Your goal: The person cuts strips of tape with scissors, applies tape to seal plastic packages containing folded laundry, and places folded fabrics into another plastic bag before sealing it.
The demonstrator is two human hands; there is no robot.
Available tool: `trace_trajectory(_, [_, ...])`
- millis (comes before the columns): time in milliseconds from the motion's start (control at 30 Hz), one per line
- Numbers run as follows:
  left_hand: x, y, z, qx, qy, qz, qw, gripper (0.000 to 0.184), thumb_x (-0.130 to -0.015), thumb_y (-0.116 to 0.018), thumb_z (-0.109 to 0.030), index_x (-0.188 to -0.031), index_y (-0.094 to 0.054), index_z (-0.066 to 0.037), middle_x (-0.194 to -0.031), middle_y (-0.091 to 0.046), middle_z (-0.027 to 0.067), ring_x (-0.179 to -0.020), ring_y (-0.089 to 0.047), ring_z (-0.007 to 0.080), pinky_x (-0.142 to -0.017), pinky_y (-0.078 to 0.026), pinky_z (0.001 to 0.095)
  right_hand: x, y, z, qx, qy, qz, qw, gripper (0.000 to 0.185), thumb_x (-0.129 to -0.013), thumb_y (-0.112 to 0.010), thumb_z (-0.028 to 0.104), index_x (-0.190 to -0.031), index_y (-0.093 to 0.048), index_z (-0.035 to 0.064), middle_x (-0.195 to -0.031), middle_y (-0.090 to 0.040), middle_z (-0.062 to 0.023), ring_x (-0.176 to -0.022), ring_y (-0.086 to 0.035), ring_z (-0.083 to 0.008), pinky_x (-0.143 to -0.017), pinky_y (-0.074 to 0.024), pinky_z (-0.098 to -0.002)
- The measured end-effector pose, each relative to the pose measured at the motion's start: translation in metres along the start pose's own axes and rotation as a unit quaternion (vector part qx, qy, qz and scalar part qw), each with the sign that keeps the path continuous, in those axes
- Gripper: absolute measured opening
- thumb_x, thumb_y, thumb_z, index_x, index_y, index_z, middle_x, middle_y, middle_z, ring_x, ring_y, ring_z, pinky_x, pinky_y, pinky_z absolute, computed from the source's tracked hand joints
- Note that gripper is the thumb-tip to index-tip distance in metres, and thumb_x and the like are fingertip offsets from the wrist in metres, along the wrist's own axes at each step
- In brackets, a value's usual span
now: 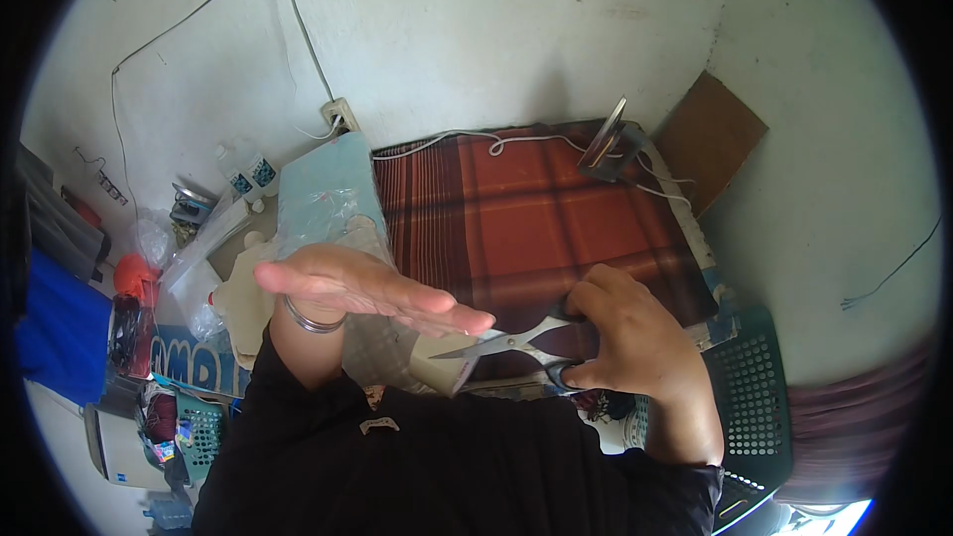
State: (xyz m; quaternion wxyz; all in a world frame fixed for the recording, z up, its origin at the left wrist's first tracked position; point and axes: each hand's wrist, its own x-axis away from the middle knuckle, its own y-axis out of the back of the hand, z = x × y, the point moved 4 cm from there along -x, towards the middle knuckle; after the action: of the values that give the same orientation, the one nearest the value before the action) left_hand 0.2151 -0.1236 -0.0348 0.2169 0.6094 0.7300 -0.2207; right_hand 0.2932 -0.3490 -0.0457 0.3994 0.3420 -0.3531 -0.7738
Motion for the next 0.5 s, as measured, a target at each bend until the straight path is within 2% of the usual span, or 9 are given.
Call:
trace_trajectory(233, [-0.006,-0.002,0.000,0.015,0.019,-0.020,1.000,0.112,-0.085,-0.036,-0.074,-0.142,-0.003,0.016,-0.153,0.000,0.0282,-0.144,0.001,0.0371,-0.116,-0.003,0.0463,-0.010,0.001,0.009,-0.014,0.040,0.010,0.999,0.045,-0.046,-0.080,0.018,-0.083,-0.059,0.0023,-0.080,-0.053,-0.0106,-0.078,-0.055,-0.0306,-0.068,-0.0452,-0.0395])
trace_trajectory(500, [-0.004,-0.002,0.004,0.018,-0.008,-0.009,1.000,0.111,-0.085,-0.036,-0.073,-0.142,-0.003,0.017,-0.153,0.000,0.0290,-0.144,0.001,0.0372,-0.116,-0.002,0.0463,-0.007,-0.007,0.000,-0.047,0.025,0.050,0.997,0.040,-0.049,-0.079,0.019,-0.080,-0.061,0.0030,-0.077,-0.057,-0.0100,-0.074,-0.057,-0.0306,-0.065,-0.0453,-0.0394])
